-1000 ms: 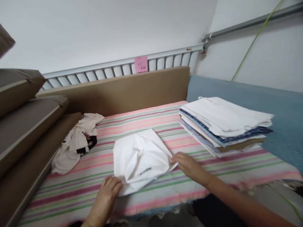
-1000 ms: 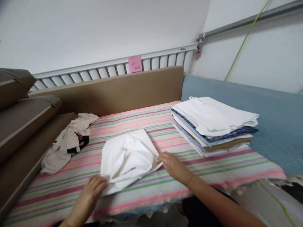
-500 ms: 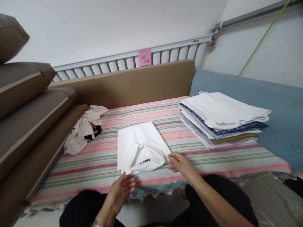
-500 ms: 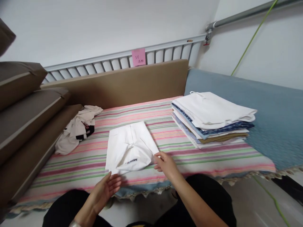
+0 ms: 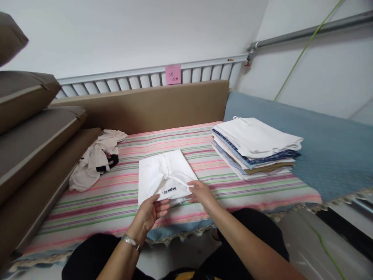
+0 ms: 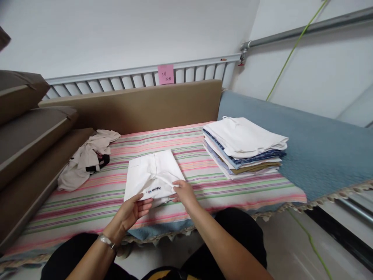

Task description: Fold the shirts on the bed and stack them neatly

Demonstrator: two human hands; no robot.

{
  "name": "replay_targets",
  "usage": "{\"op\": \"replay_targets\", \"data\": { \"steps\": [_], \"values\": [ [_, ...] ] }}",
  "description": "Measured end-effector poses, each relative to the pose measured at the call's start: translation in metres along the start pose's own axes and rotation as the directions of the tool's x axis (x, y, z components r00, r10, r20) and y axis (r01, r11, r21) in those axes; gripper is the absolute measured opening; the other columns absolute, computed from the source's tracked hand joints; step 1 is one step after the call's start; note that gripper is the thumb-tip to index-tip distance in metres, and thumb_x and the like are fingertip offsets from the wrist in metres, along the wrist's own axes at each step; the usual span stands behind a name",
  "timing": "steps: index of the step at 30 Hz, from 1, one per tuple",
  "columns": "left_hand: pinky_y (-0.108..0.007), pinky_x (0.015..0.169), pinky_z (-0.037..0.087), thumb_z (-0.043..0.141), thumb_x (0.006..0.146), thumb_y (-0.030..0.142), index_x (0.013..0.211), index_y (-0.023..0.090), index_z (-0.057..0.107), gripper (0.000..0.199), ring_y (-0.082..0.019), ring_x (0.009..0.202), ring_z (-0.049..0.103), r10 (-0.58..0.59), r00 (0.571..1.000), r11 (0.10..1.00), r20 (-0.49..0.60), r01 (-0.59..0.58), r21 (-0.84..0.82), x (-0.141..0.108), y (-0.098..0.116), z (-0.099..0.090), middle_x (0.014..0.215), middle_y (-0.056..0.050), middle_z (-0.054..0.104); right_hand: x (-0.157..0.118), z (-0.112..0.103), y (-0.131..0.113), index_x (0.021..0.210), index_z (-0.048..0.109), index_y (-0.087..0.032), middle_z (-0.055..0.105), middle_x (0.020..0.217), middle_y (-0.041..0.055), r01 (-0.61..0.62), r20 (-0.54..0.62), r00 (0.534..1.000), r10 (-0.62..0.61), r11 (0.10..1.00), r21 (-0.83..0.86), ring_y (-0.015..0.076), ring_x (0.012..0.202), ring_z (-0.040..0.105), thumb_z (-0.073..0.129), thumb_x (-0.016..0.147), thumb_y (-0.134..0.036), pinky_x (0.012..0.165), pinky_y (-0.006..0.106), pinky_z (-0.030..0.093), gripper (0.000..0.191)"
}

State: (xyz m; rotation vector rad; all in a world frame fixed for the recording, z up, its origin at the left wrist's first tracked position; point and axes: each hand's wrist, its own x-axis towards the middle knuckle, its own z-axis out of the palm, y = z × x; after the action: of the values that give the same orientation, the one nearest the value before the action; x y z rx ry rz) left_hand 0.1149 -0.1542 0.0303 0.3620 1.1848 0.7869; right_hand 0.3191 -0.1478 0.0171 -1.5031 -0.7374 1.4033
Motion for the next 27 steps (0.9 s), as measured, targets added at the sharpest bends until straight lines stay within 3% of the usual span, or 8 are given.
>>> {"op": "replay_targets", "data": {
  "steps": [4, 7, 10, 13, 16, 20, 22, 27],
  "values": [
    [-0.025, 0.056, 0.056, 0.059, 0.076, 0.009, 0.091, 0.014, 0.051, 0.018, -0.02, 0.07, 0.069, 0.169, 0.985, 0.983, -0.032, -0.171, -0.071, 0.005, -0.019, -0.012, 0.078, -0.005, 0.068, 0.002, -0.007, 0.016, 0.095, 0.058, -0.019, 0.059, 0.071, -0.0033, 0.258, 0.0, 0.966, -0.259, 0.962, 0.089, 0.0116, 0.062, 0.058, 0.062, 0.064, -0.021, 0.054, 0.024, 0.052, 0.032],
    [-0.029, 0.065, 0.057, 0.057, 0.076, 0.004, 0.082, 0.015, 0.046, 0.017, -0.023, 0.078, 0.069, 0.119, 0.991, 0.987, -0.063, -0.125, -0.103, 0.012, -0.047, -0.022, 0.079, -0.005, 0.067, 0.004, -0.016, 0.04, 0.092, 0.058, -0.019, 0.058, 0.071, -0.0029, 0.133, -0.033, 0.991, -0.13, 0.983, 0.128, 0.0103, 0.06, 0.056, 0.062, 0.061, -0.019, 0.054, 0.024, 0.052, 0.031],
    [-0.028, 0.07, 0.056, 0.065, 0.073, 0.01, 0.079, 0.015, 0.046, 0.02, -0.026, 0.088, 0.068, 0.063, 0.998, 0.997, 0.005, -0.062, -0.056, 0.011, -0.061, -0.032, 0.092, -0.014, 0.069, 0.005, -0.025, 0.053, 0.09, 0.059, -0.019, 0.056, 0.073, -0.002, 0.052, -0.006, 0.999, -0.051, 0.991, 0.123, 0.0098, 0.062, 0.057, 0.062, 0.063, -0.016, 0.057, 0.024, 0.053, 0.027],
    [-0.027, 0.071, 0.056, 0.067, 0.072, 0.018, 0.087, 0.012, 0.053, 0.022, -0.025, 0.087, 0.068, 0.045, 0.999, 0.998, 0.016, -0.045, -0.038, 0.003, -0.052, -0.044, 0.1, -0.018, 0.068, 0.004, -0.032, 0.049, 0.09, 0.061, -0.02, 0.053, 0.072, -0.0026, 0.027, 0.034, 0.999, -0.031, 0.995, 0.094, 0.0097, 0.061, 0.057, 0.065, 0.064, -0.015, 0.06, 0.026, 0.054, 0.027],
    [-0.027, 0.069, 0.056, 0.059, 0.079, 0.021, 0.093, 0.009, 0.054, 0.02, -0.021, 0.078, 0.069, 0.082, 0.984, 0.993, -0.156, -0.094, -0.072, -0.002, -0.035, -0.059, 0.092, -0.018, 0.069, 0.002, -0.04, 0.04, 0.099, 0.056, -0.021, 0.057, 0.075, -0.0007, -0.006, 0.0, 1.0, 0.006, 0.994, 0.113, 0.0117, 0.062, 0.061, 0.066, 0.069, -0.022, 0.062, 0.028, 0.054, 0.031],
    [-0.028, 0.06, 0.056, 0.056, 0.081, 0.022, 0.087, 0.012, 0.051, 0.013, -0.016, 0.059, 0.066, 0.27, 0.89, 0.963, -0.368, -0.244, 0.114, -0.002, -0.016, -0.076, 0.072, -0.008, 0.066, 0.005, -0.048, 0.028, 0.114, 0.044, -0.021, 0.064, 0.078, 0.0042, -0.07, -0.101, 0.991, 0.084, 0.988, 0.136, 0.0174, 0.067, 0.067, 0.063, 0.077, -0.029, 0.064, 0.031, 0.055, 0.042],
    [-0.029, 0.052, 0.054, 0.057, 0.081, 0.027, 0.085, 0.014, 0.051, 0.015, -0.015, 0.048, 0.062, 0.328, 0.856, 0.941, -0.399, -0.262, 0.213, 0.001, -0.009, -0.079, 0.062, -0.002, 0.062, 0.009, -0.049, 0.022, 0.118, 0.041, -0.02, 0.064, 0.074, 0.0042, -0.093, -0.128, 0.986, 0.108, 0.988, 0.122, 0.0193, 0.066, 0.067, 0.061, 0.079, -0.031, 0.063, 0.033, 0.056, 0.045],
    [-0.026, 0.034, 0.045, 0.062, 0.077, 0.028, 0.078, 0.013, 0.053, 0.018, -0.016, 0.033, 0.052, 0.322, 0.878, 0.926, -0.355, -0.214, 0.31, 0.02, 0.007, -0.068, 0.044, 0.001, 0.054, 0.021, -0.04, 0.01, 0.098, 0.051, -0.017, 0.06, 0.063, 0.0009, -0.143, -0.081, 0.986, 0.147, 0.988, 0.053, 0.0155, 0.053, 0.063, 0.056, 0.083, -0.03, 0.056, 0.03, 0.055, 0.021]
  ]
}}
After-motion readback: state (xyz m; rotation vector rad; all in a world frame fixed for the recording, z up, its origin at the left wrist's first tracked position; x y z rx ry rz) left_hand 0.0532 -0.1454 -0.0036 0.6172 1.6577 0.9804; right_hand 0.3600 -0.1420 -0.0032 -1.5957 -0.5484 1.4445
